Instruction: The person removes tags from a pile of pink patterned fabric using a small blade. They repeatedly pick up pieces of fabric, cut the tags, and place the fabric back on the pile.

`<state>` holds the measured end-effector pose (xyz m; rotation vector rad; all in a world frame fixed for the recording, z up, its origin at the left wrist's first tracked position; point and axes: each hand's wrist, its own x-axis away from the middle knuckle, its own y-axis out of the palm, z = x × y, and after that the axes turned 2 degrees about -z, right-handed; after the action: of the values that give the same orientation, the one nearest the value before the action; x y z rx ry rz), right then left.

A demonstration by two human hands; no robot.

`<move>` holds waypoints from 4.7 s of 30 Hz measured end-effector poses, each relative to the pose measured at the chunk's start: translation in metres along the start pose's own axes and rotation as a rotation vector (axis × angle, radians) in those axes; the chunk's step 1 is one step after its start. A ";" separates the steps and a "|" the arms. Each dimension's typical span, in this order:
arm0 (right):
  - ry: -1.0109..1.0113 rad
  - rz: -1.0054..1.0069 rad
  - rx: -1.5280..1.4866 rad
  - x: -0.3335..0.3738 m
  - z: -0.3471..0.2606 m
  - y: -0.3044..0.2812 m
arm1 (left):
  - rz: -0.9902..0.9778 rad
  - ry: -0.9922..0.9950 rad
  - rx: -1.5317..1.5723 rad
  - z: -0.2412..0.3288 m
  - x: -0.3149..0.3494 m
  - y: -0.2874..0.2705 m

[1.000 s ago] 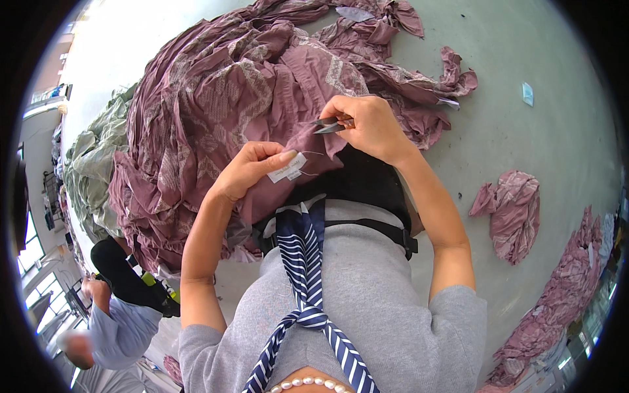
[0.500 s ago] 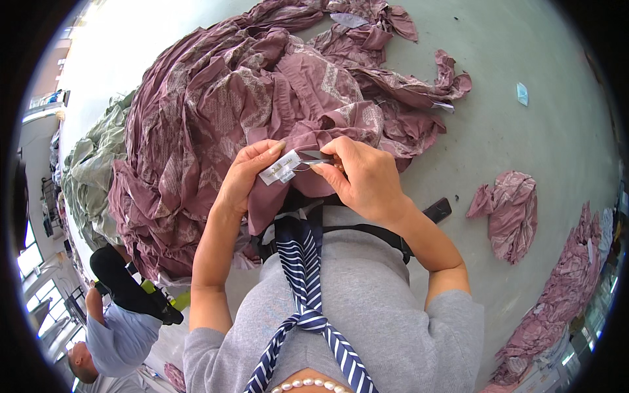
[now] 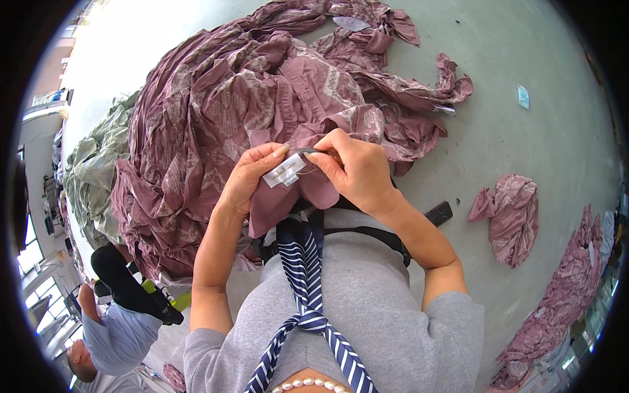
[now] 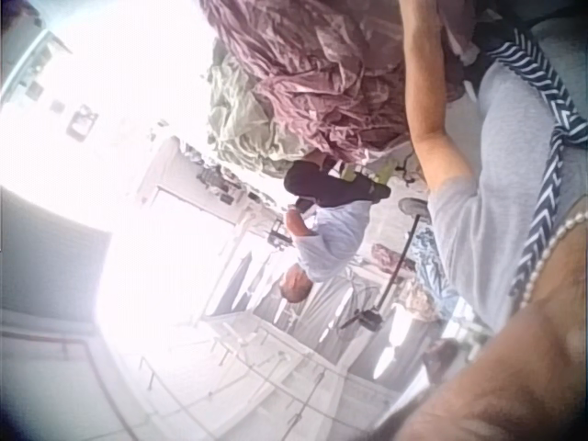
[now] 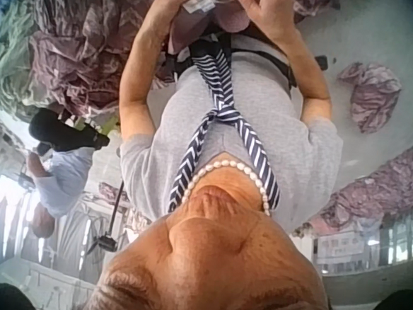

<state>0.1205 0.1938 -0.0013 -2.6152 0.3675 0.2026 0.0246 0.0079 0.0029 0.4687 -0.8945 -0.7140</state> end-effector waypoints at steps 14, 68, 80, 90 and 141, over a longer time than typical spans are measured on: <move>-0.399 -0.097 0.230 -0.012 0.003 -0.017 | 0.079 -0.016 0.075 0.002 -0.005 -0.001; 0.719 0.856 -0.359 0.183 0.070 -0.146 | 0.200 -0.251 -0.433 0.080 -0.035 -0.022; 0.706 0.623 -0.395 0.164 0.090 -0.160 | 0.276 -0.193 -0.529 0.081 -0.027 -0.009; 0.732 0.175 -0.506 0.156 0.078 -0.130 | 0.318 0.094 -0.714 0.105 -0.023 -0.013; 0.562 -0.418 -0.089 0.084 0.049 -0.092 | 0.657 -0.186 -0.827 -0.237 0.211 -0.073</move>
<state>0.2240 0.2769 -0.0197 -2.7260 -0.0165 -0.6778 0.2842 -0.1772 -0.0612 -0.6159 -0.7771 -0.4574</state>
